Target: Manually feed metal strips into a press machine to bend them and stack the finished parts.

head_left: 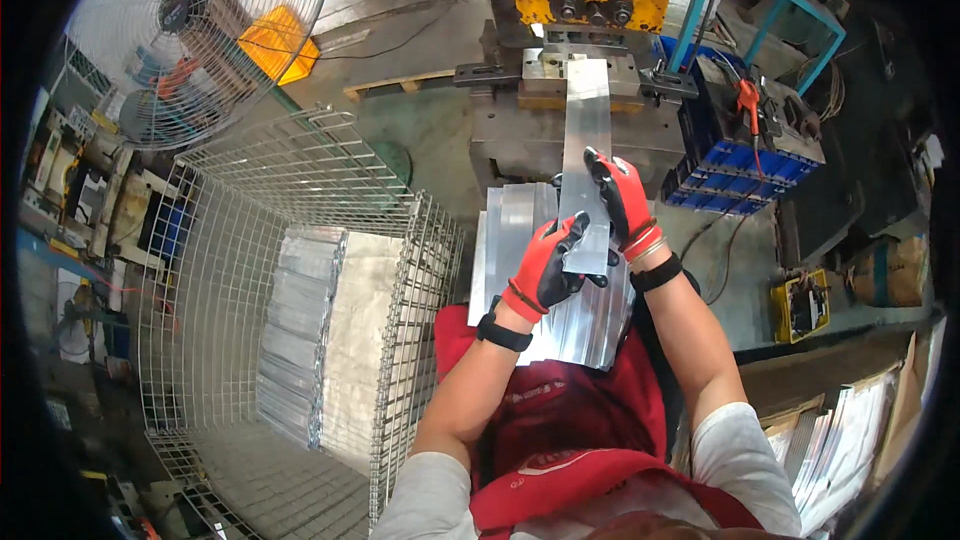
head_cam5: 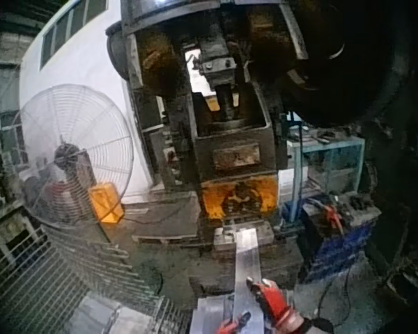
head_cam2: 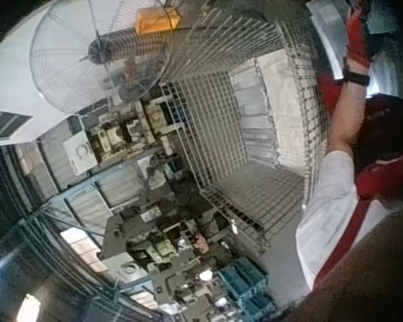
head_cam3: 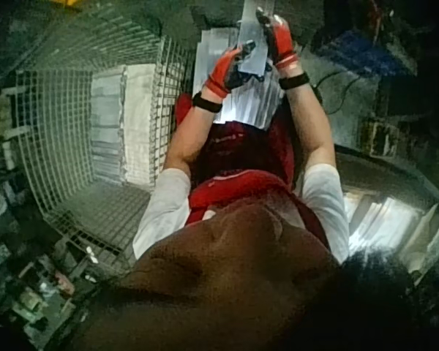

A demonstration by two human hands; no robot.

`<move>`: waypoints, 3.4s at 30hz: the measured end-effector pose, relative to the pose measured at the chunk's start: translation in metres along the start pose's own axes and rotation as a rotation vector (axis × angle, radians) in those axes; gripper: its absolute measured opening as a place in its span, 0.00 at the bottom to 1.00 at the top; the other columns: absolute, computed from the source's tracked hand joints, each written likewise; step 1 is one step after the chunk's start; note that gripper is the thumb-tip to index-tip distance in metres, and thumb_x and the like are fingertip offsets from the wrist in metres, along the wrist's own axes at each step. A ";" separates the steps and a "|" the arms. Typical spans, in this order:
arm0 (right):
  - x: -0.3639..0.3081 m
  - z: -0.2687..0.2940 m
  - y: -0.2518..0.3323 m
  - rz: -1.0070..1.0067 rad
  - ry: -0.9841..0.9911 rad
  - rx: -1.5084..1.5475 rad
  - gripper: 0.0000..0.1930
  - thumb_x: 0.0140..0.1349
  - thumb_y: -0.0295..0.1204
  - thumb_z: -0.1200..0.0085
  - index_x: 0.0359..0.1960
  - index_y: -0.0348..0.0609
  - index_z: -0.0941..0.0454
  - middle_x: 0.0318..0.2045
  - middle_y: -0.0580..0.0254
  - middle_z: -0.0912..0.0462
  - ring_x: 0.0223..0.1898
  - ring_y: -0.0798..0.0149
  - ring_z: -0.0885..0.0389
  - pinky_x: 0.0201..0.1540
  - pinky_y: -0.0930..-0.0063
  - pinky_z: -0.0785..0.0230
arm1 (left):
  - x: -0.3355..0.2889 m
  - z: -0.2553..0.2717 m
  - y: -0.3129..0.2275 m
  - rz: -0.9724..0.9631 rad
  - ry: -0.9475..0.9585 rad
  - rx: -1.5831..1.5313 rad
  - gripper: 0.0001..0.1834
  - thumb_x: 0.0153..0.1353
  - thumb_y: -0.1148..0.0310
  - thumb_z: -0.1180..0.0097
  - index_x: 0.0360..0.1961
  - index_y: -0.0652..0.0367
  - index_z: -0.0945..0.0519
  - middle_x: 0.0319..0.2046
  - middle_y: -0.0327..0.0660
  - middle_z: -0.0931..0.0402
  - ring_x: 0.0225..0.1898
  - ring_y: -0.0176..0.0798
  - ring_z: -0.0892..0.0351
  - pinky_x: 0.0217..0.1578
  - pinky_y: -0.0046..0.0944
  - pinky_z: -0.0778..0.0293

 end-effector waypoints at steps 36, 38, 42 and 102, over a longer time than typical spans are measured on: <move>-0.029 0.008 -0.005 -0.069 0.026 0.124 0.13 0.61 0.26 0.62 0.45 0.34 0.31 0.38 0.60 0.26 0.30 0.69 0.26 0.32 0.83 0.36 | -0.018 -0.016 -0.013 -0.560 -0.133 1.276 0.14 0.55 0.79 0.55 0.44 0.67 0.29 0.32 0.46 0.29 0.30 0.40 0.28 0.30 0.33 0.32; -0.036 0.005 -0.023 -0.023 -0.158 0.164 0.10 0.60 0.24 0.59 0.40 0.34 0.28 0.34 0.61 0.26 0.29 0.70 0.28 0.31 0.82 0.36 | -0.018 -0.019 -0.016 -0.548 -0.151 1.368 0.11 0.56 0.79 0.56 0.41 0.69 0.28 0.31 0.48 0.28 0.32 0.43 0.27 0.33 0.33 0.32; -0.027 0.006 -0.007 -0.064 -0.010 -0.008 0.13 0.55 0.23 0.53 0.43 0.32 0.28 0.18 0.72 0.39 0.18 0.75 0.43 0.19 0.78 0.48 | -0.015 -0.018 -0.018 -0.534 -0.112 1.291 0.11 0.56 0.79 0.55 0.40 0.71 0.28 0.32 0.49 0.28 0.32 0.45 0.27 0.32 0.35 0.31; -0.075 0.062 0.077 0.220 0.005 -0.218 0.21 0.52 0.21 0.52 0.51 0.39 0.34 0.44 0.56 0.26 0.44 0.63 0.27 0.47 0.75 0.38 | -0.020 -0.017 0.000 -0.281 -0.045 0.398 0.20 0.60 0.57 0.58 0.45 0.61 0.31 0.30 0.39 0.28 0.16 0.30 0.29 0.14 0.28 0.30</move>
Point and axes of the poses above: each hand's wrist, its own x-axis towards the middle knuckle, its own z-axis out of the back of the hand, y = z × x, the point moved 4 cm from there along x, towards the middle knuckle
